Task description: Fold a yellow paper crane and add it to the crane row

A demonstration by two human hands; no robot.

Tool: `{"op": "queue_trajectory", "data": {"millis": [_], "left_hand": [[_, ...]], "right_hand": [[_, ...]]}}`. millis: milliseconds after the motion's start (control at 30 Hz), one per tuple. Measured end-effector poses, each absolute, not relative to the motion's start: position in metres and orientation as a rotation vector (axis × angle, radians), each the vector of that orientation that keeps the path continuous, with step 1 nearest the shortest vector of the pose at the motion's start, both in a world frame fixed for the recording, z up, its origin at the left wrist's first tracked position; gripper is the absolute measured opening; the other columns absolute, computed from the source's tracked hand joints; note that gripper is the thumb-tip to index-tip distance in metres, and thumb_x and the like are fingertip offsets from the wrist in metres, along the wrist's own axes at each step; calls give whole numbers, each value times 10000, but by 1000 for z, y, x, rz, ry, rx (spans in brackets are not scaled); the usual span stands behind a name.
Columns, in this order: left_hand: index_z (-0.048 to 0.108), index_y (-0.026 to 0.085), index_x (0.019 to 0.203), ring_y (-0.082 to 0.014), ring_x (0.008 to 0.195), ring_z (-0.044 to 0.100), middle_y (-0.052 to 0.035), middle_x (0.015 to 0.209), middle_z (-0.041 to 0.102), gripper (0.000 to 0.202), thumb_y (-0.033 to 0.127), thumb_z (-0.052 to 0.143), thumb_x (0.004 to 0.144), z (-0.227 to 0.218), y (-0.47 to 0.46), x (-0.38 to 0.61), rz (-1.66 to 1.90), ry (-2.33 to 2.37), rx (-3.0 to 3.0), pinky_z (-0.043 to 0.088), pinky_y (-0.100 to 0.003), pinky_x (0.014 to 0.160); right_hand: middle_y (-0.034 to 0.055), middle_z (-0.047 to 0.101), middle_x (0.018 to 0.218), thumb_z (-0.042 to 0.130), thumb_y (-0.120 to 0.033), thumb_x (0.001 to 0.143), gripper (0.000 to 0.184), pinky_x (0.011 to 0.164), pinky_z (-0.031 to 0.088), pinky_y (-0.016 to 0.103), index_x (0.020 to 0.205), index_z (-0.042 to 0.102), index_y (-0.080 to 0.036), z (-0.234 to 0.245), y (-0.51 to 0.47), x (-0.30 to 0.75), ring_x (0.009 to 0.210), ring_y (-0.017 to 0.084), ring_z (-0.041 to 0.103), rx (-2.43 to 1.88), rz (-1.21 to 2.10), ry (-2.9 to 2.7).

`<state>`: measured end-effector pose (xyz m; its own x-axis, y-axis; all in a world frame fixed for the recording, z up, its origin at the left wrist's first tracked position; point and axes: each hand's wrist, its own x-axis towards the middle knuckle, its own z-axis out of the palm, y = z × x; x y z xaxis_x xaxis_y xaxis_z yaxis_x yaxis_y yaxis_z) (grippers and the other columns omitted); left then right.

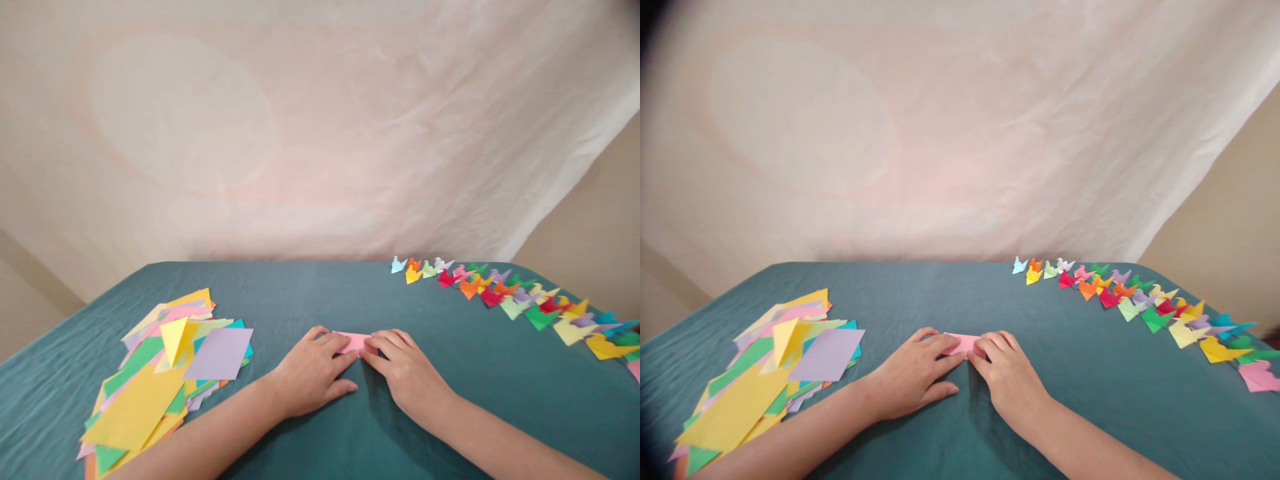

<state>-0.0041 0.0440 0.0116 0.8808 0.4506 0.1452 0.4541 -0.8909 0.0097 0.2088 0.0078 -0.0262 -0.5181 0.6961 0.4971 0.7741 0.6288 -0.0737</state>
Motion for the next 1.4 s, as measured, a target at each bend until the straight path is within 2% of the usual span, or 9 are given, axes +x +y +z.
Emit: {"op": "queue_trajectory", "data": {"millis": [200, 533, 767, 900, 1167, 1400], "left_hand": [[481, 207, 1247, -250, 1167, 454, -104, 1263, 511, 520, 553, 436, 863, 16, 44, -7, -152, -718, -3000, 284, -411, 1002], [552, 246, 1179, -272, 1250, 382, -86, 1289, 501, 450, 548, 429, 868, 26, 41, -14, -64, -854, -2950, 248, -445, 1029], [642, 202, 1033, -276, 1243, 392, -88, 1243, 542, 362, 485, 506, 853, 33, 38, -15, -80, -914, -2932, 278, -429, 1021], [651, 174, 1009, -273, 1239, 395, -103, 1221, 555, 366, 473, 508, 855, 33, 35, -14, -64, -921, -2920, 276, -412, 1023], [634, 117, 1043, -270, 1179, 454, -135, 1147, 595, 412, 460, 495, 861, 34, 32, -12, -46, -943, -2904, 294, -396, 1006], [641, 132, 979, -237, 1001, 566, -110, 1023, 635, 366, 426, 436, 903, 29, 31, -7, -37, -981, -2900, 340, -409, 958]], "right_hand": [[101, 622, 985, 511, -144, 865, 207, 863, 388, 404, 1017, 650, -160, -26, 8, 209, 985, 232, 493, -1154, -187, -2375], [96, 628, 958, 543, -139, 849, 198, 853, 395, 394, 1013, 651, -165, -26, 8, 209, 977, 220, 504, -1158, -210, -2383], [90, 633, 948, 528, -118, 854, 193, 851, 401, 387, 990, 657, -165, -24, 8, 208, 971, 214, 509, -1153, -200, -2374], [92, 637, 944, 527, -119, 857, 182, 855, 400, 388, 975, 660, -154, -25, 8, 208, 971, 215, 510, -1148, -209, -2376], [93, 640, 956, 498, -138, 880, 190, 862, 399, 401, 990, 653, -154, -28, 10, 209, 976, 216, 515, -1130, -215, -2382], [99, 645, 960, 493, -143, 884, 200, 838, 418, 403, 997, 657, -163, -28, 10, 210, 979, 219, 521, -1116, -258, -2390]]}}
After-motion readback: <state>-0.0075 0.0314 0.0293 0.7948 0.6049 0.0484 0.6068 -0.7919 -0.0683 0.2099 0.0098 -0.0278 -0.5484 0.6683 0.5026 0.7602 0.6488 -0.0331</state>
